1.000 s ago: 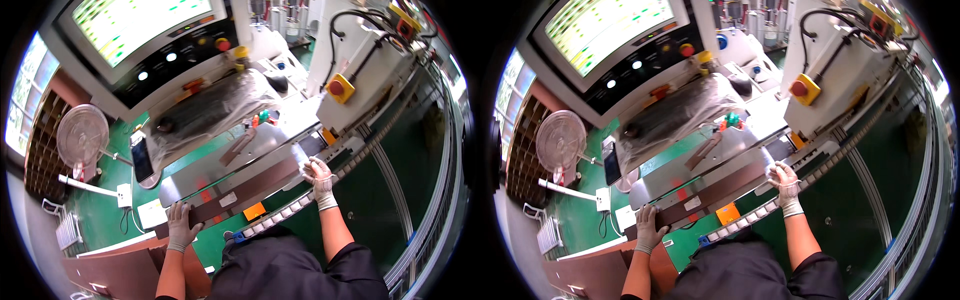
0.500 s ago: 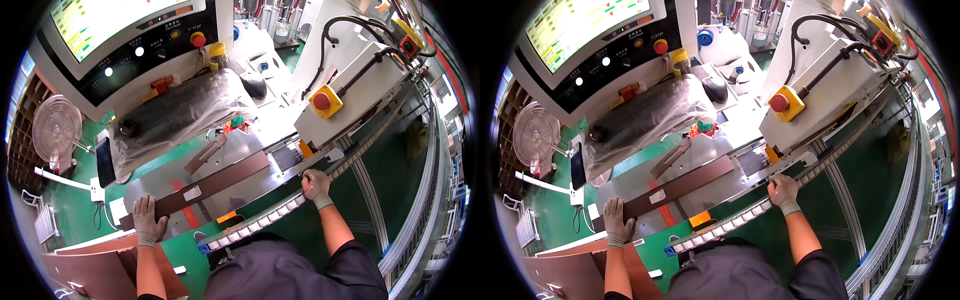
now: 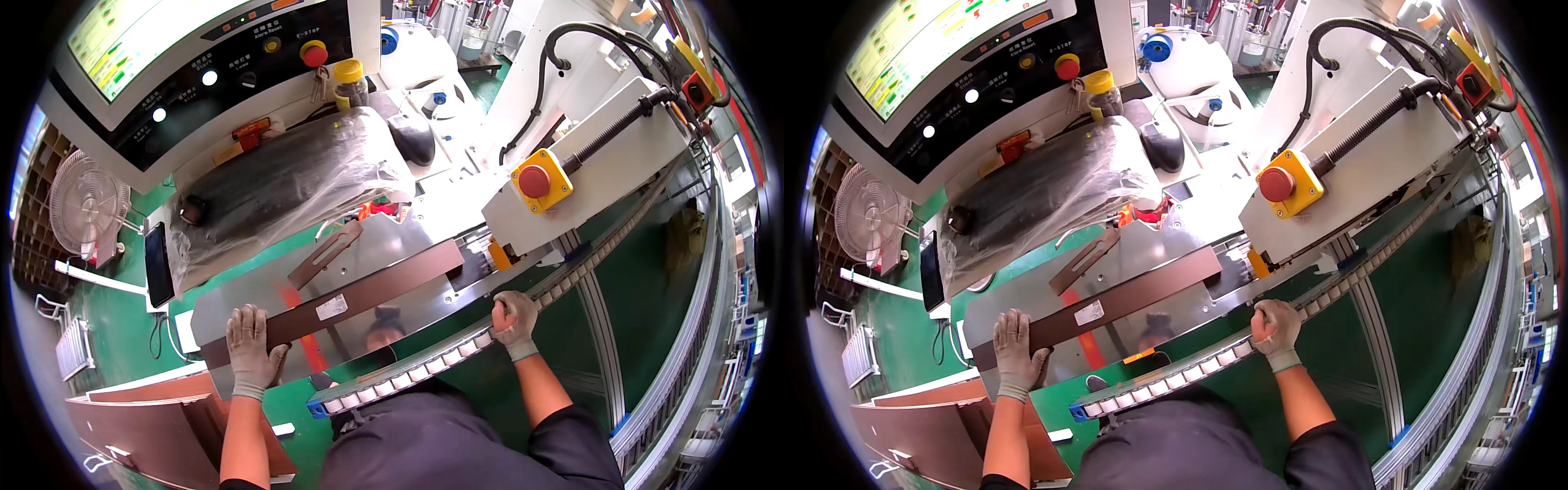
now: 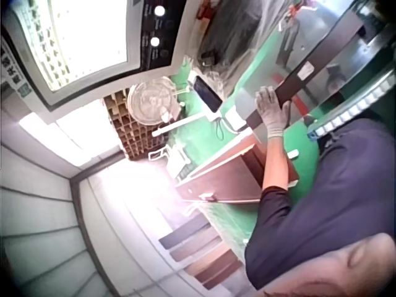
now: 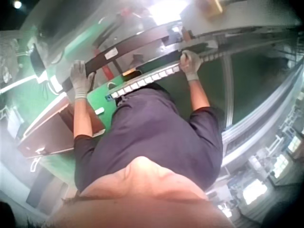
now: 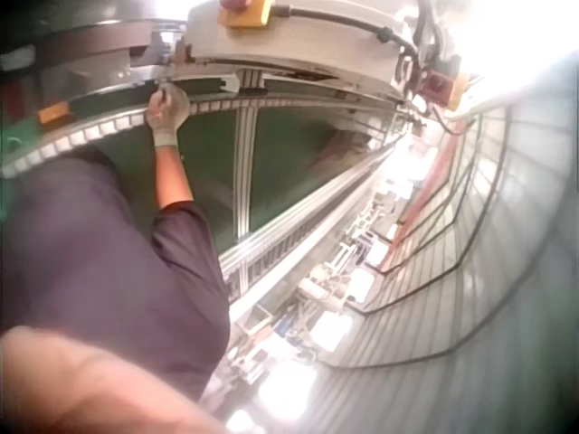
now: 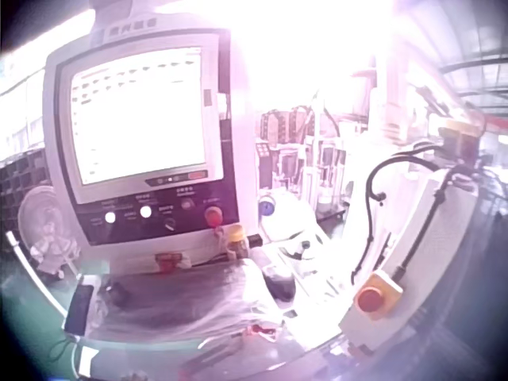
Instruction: The person picks up wooden strips from a stack, places them into a machine for processing, and luego picks up smaller wooden pieces to check them before placing them back.
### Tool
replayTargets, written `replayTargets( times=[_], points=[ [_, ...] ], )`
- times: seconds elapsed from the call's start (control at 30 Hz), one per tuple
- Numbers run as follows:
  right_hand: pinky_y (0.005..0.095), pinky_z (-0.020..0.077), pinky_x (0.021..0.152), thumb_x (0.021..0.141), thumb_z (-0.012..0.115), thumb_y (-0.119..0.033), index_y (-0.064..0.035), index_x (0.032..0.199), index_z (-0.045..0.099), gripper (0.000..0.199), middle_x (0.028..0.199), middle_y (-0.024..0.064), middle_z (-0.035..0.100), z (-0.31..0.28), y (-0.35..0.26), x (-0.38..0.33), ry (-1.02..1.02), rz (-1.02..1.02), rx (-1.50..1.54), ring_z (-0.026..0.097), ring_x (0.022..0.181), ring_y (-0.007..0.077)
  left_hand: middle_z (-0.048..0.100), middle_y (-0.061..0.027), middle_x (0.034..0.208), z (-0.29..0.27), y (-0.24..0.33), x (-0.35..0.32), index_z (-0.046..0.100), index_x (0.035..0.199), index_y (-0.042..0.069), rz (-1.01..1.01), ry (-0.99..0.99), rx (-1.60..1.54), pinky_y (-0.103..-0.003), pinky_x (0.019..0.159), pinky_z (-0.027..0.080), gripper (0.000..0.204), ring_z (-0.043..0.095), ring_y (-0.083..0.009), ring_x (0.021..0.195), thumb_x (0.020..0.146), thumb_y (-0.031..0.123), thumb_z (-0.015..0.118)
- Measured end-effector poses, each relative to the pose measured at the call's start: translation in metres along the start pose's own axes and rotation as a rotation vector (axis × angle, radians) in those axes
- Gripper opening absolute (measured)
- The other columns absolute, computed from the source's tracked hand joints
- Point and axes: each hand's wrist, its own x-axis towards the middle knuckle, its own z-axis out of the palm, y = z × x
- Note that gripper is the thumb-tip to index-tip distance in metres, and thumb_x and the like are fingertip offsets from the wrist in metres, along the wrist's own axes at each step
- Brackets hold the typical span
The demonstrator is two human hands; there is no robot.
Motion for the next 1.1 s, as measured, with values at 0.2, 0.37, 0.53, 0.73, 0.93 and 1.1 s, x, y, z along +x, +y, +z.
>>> replayTargets(
  times=[0.2,0.37,0.53,0.73,0.93,1.1],
  points=[
    [0.0455,0.0538,0.073,0.079,0.064,-0.008,-0.0077,0.086,0.07,0.009,0.084,0.0132,0.07,0.0,0.004,-0.005,0.084,0.039,0.068,0.067,0.08,0.0357,0.023,-0.0181,0.165,-0.001,0.006,0.004,0.035,0.154,0.007,0.027,-0.056,0.001,-0.055,0.125,0.009,0.089,0.014,-0.0431,0.153,0.085,0.055,0.063],
    [0.0474,0.0528,0.071,0.079,0.064,-0.008,-0.0088,0.087,0.068,0.009,0.082,0.0125,0.069,0.002,0.004,-0.005,0.132,-0.025,0.028,0.066,0.078,0.036,0.028,-0.0184,0.161,0.004,0.025,0.011,0.043,0.148,0.012,0.045,0.031,-0.001,-0.056,0.123,0.013,0.082,0.02,-0.044,0.15,0.082,0.051,0.069],
    [0.0475,0.0528,0.071,0.079,0.064,-0.01,-0.0087,0.086,0.068,0.009,0.082,0.0129,0.069,0.002,0.007,-0.007,0.151,-0.015,0.035,0.066,0.078,0.0366,0.034,-0.0151,0.154,-0.005,0.109,0.047,0.053,0.14,0.019,0.134,0.123,0.025,-0.06,0.119,0.019,0.069,0.026,-0.0404,0.146,0.081,0.05,0.07],
    [0.0487,0.0521,0.068,0.078,0.064,-0.011,-0.0076,0.081,0.069,0.007,0.075,0.0145,0.066,0.001,0.001,-0.004,0.191,-0.021,0.068,0.064,0.072,0.0384,0.033,-0.0096,0.158,-0.011,0.188,0.083,0.054,0.141,0.019,0.183,0.146,-0.083,-0.06,0.12,0.013,0.062,0.022,-0.0374,0.148,0.086,0.045,0.067],
    [0.0481,0.0521,0.066,0.079,0.064,-0.012,-0.0078,0.082,0.069,0.008,0.075,0.0144,0.066,0.002,0.003,-0.005,0.206,0.005,0.039,0.064,0.073,0.0387,0.043,-0.011,0.153,-0.016,0.235,0.117,0.051,0.142,0.011,0.48,0.272,-0.192,-0.056,0.12,0.016,0.056,0.036,-0.0324,0.143,0.091,0.032,0.058],
    [0.0448,0.0547,0.071,0.079,0.065,-0.012,-0.0071,0.085,0.07,0.009,0.081,0.0139,0.07,0.005,0.001,-0.009,0.255,-0.02,0.069,0.067,0.078,0.0369,0.048,-0.0084,0.15,-0.009,0.24,0.136,0.053,0.139,0.011,0.794,0.326,-0.107,-0.05,0.123,0.018,0.049,0.037,-0.028,0.146,0.091,0.02,0.051]
  ],
)
